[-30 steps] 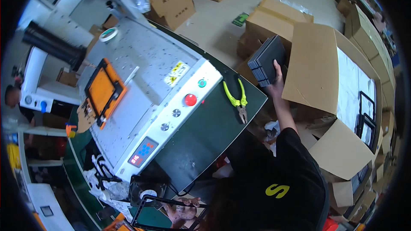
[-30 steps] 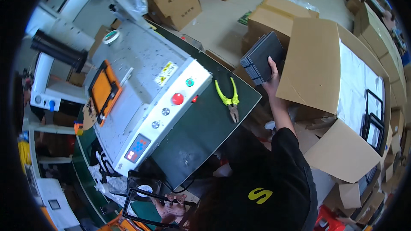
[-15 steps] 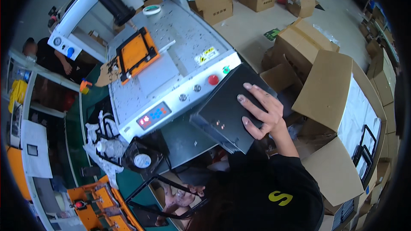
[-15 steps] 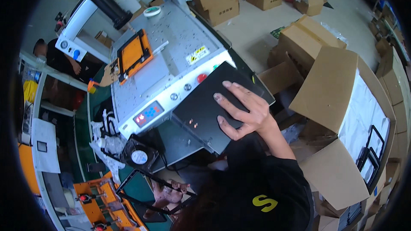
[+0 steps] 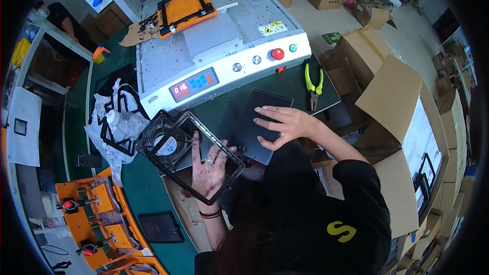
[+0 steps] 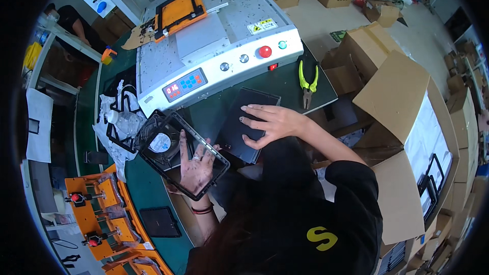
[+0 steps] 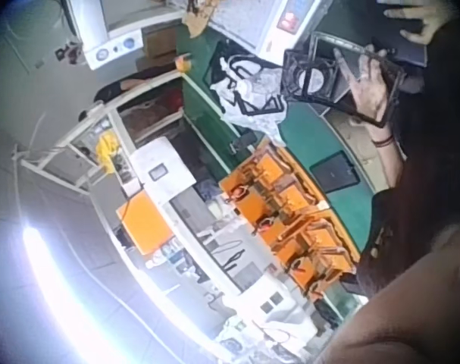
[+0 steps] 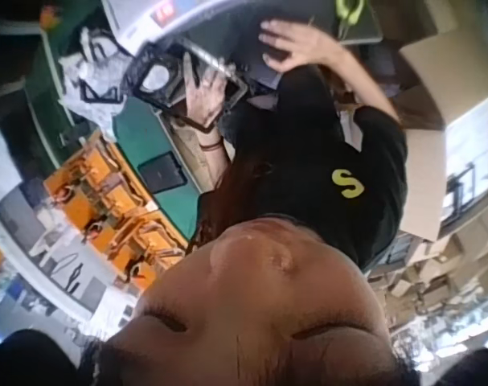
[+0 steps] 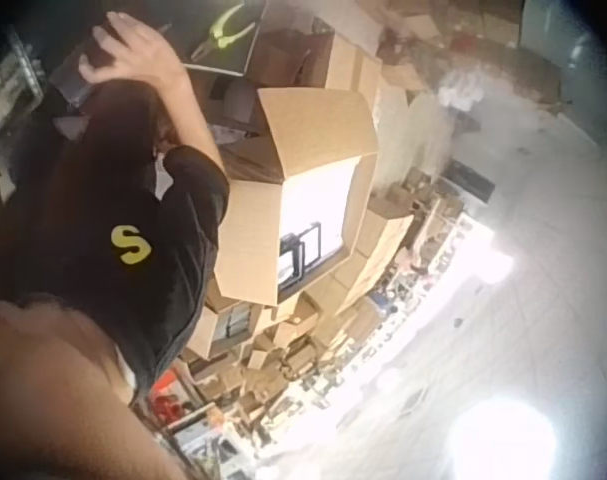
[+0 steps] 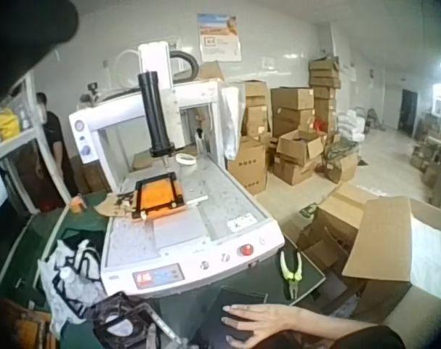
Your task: The person assembles electronic devices by placing black rectangular units into orange jigs, operating a press, and stacking finished units. They handle frames and plastic bags, placing items into a cardboard box. The workflow repeats with multiple units.
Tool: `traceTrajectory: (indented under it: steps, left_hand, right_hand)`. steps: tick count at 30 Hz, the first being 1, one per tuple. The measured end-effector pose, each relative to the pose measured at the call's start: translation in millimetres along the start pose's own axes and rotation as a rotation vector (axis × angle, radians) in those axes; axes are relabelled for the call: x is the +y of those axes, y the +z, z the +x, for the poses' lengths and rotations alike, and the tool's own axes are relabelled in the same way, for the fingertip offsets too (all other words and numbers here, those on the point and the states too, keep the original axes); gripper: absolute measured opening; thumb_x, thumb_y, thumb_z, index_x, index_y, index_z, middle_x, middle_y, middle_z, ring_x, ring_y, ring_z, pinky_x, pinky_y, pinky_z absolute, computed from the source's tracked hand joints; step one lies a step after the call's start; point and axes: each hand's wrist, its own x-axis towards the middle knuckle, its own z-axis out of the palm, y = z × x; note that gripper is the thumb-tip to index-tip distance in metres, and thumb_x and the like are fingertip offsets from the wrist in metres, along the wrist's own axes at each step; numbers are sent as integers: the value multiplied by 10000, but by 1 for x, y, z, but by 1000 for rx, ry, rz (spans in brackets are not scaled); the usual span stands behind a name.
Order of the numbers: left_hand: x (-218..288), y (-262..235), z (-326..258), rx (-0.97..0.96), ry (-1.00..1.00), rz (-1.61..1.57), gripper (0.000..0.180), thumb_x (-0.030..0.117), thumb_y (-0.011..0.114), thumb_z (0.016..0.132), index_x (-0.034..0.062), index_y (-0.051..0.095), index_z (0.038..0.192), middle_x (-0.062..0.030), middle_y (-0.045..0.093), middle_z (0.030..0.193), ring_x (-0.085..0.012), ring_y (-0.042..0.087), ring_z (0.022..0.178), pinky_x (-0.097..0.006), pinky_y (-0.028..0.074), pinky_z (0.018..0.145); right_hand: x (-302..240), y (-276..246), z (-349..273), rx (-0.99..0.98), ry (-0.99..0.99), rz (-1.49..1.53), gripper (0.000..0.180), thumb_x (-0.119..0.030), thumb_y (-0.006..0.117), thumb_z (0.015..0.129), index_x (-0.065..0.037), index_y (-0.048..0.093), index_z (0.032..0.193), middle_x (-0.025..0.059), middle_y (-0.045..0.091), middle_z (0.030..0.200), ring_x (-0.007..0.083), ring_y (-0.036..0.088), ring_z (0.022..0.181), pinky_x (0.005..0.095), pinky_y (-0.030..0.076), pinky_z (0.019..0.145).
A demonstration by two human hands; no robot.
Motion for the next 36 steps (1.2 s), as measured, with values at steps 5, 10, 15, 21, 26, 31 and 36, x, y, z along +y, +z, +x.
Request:
traceTrajectory:
  steps: [5, 10, 15, 21, 26, 31, 36]
  left_hand:
    - [-8, -26, -4, -50, 77, -164, 1389, 546, 855, 482, 164, -22, 1490, -364, 325, 1357, -468, 321, 1302, -552, 179, 1127]
    - [-16, -59, -3, -156, 30, -219, 1410, 552, 857, 473, 146, -32, 1490, -353, 387, 1292, -458, 376, 1248, -567, 210, 1098]
    - [-34, -93, 18, -639, 88, -338, 1378, 603, 822, 479, 163, 3, 1495, -337, 418, 1266, -460, 427, 1172, -576, 282, 1041]
    - [4, -65, -2, -456, -31, -145, 1420, 642, 812, 437, 186, -14, 1497, -328, 408, 1282, -445, 421, 1164, -611, 272, 1015]
    - [-25, -97, 19, -836, 156, -244, 634, 97, 399, 970, 253, 64, 1485, -349, 395, 1275, -475, 440, 1179, -579, 368, 998]
    - [-57, -113, 15, -727, 180, 55, 632, -18, 377, 947, 174, 82, 1472, -269, 469, 1268, -350, 488, 1204, -478, 361, 1053]
    - [-46, -84, 2, -604, 343, 471, 593, -18, 372, 949, 134, 107, 1457, -195, 519, 1250, -247, 518, 1192, -435, 309, 1100]
  right_hand:
    - [-5, -12, -6, -87, 64, -239, 338, -150, 651, 723, -284, 512, 1001, 71, 574, 1077, 297, 609, 1015, 331, 537, 869]
    - [-21, -37, -1, -182, 396, -452, 357, -126, 625, 727, -271, 540, 1042, 85, 590, 1050, 292, 613, 1007, 339, 547, 841]
    - [-20, -52, 10, -308, 334, -523, 329, -144, 584, 749, -255, 521, 1052, 86, 585, 1058, 295, 606, 1019, 334, 545, 846]
    - [-27, -43, 18, -374, 316, -498, 354, -141, 579, 743, -264, 493, 1063, 78, 558, 1082, 303, 591, 1044, 340, 539, 863]
    - [8, -37, 14, -345, -7, -201, 378, -101, 601, 715, -241, 483, 1046, 78, 526, 1096, 302, 573, 1073, 353, 530, 890]
    - [44, -5, 2, -286, -146, 116, 383, -119, 656, 703, -177, 531, 1061, 136, 507, 1217, 329, 522, 1157, 384, 498, 932]
    - [77, 7, -20, -639, 307, 530, 391, -271, 602, 797, 26, 601, 1051, 135, 437, 1391, 271, 442, 1263, 352, 358, 1061]
